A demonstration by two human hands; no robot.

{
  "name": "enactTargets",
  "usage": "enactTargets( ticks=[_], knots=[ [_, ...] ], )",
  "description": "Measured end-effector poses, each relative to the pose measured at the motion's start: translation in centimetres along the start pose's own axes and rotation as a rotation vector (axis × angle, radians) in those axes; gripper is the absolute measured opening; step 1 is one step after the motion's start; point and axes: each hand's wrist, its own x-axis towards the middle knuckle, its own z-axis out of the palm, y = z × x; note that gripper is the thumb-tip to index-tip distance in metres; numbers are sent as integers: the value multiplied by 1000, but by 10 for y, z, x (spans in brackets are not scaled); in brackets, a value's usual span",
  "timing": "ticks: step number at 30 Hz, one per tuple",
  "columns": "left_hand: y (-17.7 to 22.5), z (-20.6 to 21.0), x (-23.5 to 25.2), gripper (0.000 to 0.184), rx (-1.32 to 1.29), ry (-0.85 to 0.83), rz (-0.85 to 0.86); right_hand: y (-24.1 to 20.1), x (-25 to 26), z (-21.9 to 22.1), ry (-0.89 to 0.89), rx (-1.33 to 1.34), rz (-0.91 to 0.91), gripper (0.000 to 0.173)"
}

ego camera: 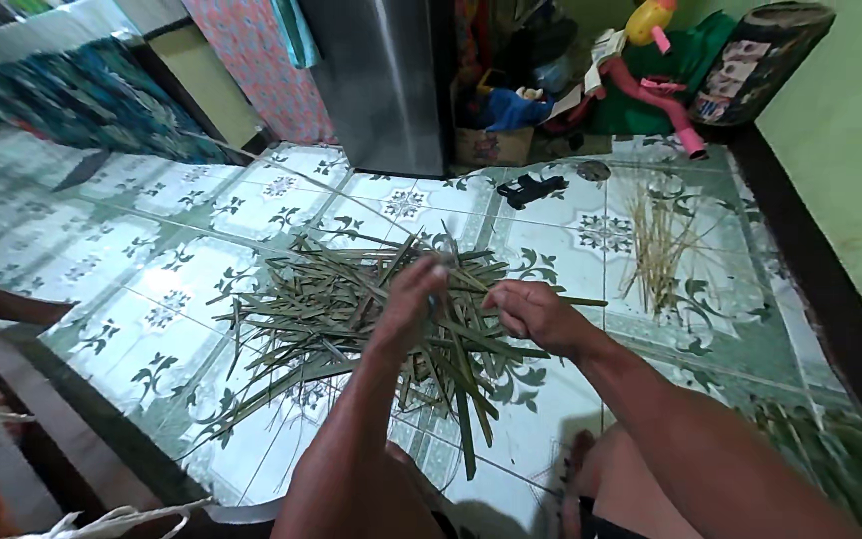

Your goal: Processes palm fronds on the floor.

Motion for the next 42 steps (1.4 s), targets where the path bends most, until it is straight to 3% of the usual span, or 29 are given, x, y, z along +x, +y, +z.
enactTargets(
  ticks=[3, 7, 12, 16, 19, 22, 26, 30, 33, 36, 39, 42],
  knots=[
    [2, 22, -8, 25, 77, -170, -62, -1, 1, 5, 21, 97, 10, 26],
    [2, 4, -5, 34, -111, 15, -38, -3, -6, 3, -74, 192, 31, 31],
    [6, 6, -9, 35, -171, -38, 0, -7, -11, 2, -135, 392, 40, 30],
    [15, -15, -9, 33, -218, 85, 93, -7, -15, -3, -217, 419, 32, 29],
    [14, -16, -11, 36, -209, 84, 123, -6, -16, -4, -230, 394, 35, 29],
    [21, -19, -12, 36, -213, 122, 145, -10, -18, -9, -244, 314, 28, 30],
    [36, -60, -13, 30, -317, 245, 297, -6, -20, -16, -271, 144, 23, 31],
    [36, -66, -17, 39, -210, 363, 305, 5, -8, -29, -187, -525, 68, 39],
    [38, -75, -18, 38, -146, 427, 299, 19, 2, -43, -142, -868, 263, 40],
    [33, -80, -18, 36, -113, 456, 280, 26, 4, -52, -31, -909, 312, 56],
    [23, -69, -14, 36, -39, 458, 249, 16, 4, -39, 74, -768, 113, 51],
    [12, -45, -8, 35, 54, 415, 187, 8, 7, -15, -2, -579, 34, 53]
  ],
)
